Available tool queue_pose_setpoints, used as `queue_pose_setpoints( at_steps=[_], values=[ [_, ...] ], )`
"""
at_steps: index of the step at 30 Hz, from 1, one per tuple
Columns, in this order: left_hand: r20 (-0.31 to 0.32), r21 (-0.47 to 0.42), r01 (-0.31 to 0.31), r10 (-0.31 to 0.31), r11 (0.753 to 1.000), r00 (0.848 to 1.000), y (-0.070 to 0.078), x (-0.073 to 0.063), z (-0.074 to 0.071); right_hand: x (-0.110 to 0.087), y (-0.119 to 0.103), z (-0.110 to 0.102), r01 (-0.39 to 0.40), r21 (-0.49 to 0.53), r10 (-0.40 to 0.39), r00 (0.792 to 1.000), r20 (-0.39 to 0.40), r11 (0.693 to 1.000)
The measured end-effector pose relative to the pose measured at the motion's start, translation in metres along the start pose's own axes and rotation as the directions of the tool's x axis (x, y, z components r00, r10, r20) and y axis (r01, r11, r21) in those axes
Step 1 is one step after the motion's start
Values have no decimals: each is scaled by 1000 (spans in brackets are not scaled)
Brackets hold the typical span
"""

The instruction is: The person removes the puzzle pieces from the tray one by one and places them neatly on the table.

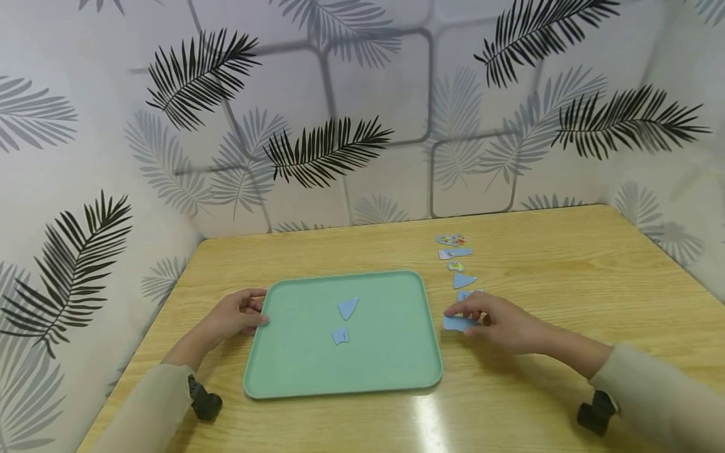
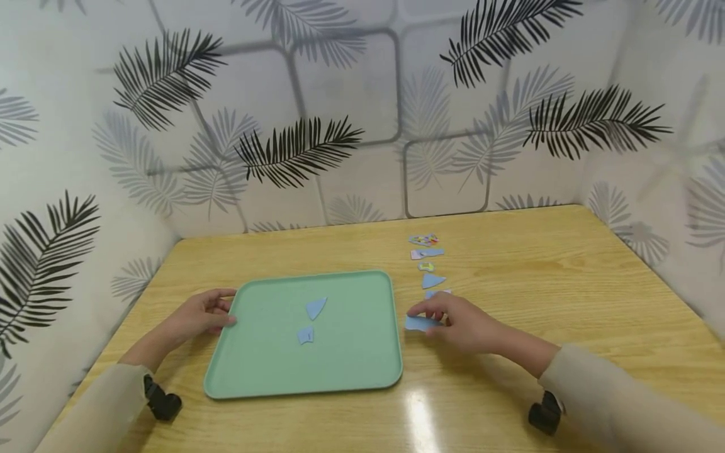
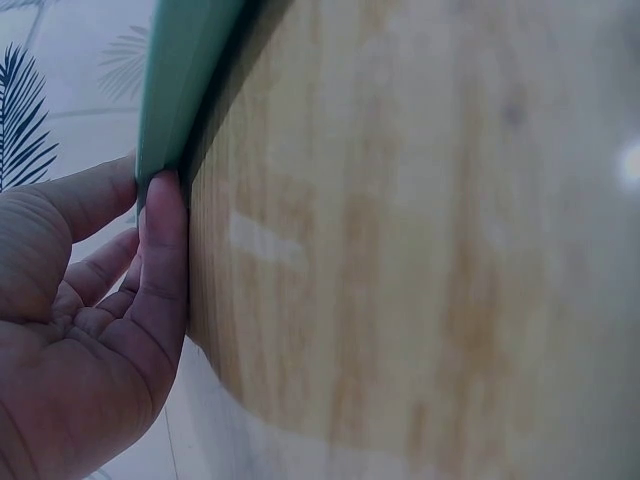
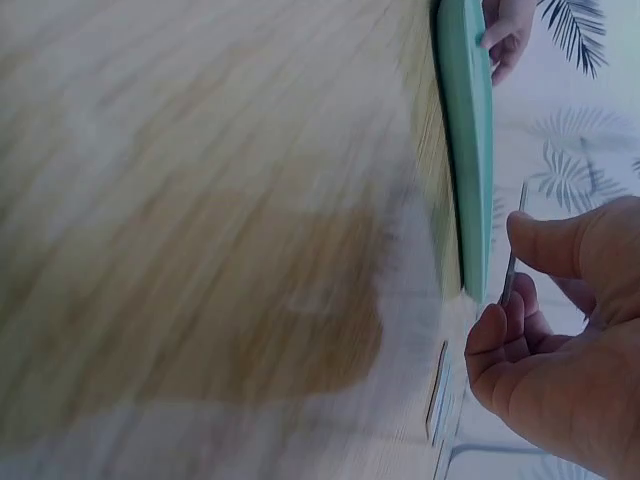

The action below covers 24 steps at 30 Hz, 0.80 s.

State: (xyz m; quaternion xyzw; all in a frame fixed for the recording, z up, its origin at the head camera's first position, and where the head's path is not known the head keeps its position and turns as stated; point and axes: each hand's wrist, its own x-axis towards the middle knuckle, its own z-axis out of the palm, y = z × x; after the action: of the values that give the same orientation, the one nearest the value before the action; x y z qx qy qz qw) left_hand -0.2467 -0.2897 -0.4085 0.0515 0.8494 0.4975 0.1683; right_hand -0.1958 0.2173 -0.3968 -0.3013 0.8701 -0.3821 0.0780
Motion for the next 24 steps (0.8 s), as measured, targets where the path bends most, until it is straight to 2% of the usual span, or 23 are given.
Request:
queue_pose_setpoints(
  at_steps=[9,18,24],
  values=[
    [2,-10,-9,9,1000,1000,-3,1,-1,-5,21,-12,33,-34,-32,999,31,999],
    [6,-10,-9,9,1000,1000,-2,0,0,-5,42,-18,66,-16,-65,995,78,998],
    [6,-14,-9,9,1000,1000,-1,0,-1,-3,47,-25,54,-42,-50,995,85,998]
  ],
)
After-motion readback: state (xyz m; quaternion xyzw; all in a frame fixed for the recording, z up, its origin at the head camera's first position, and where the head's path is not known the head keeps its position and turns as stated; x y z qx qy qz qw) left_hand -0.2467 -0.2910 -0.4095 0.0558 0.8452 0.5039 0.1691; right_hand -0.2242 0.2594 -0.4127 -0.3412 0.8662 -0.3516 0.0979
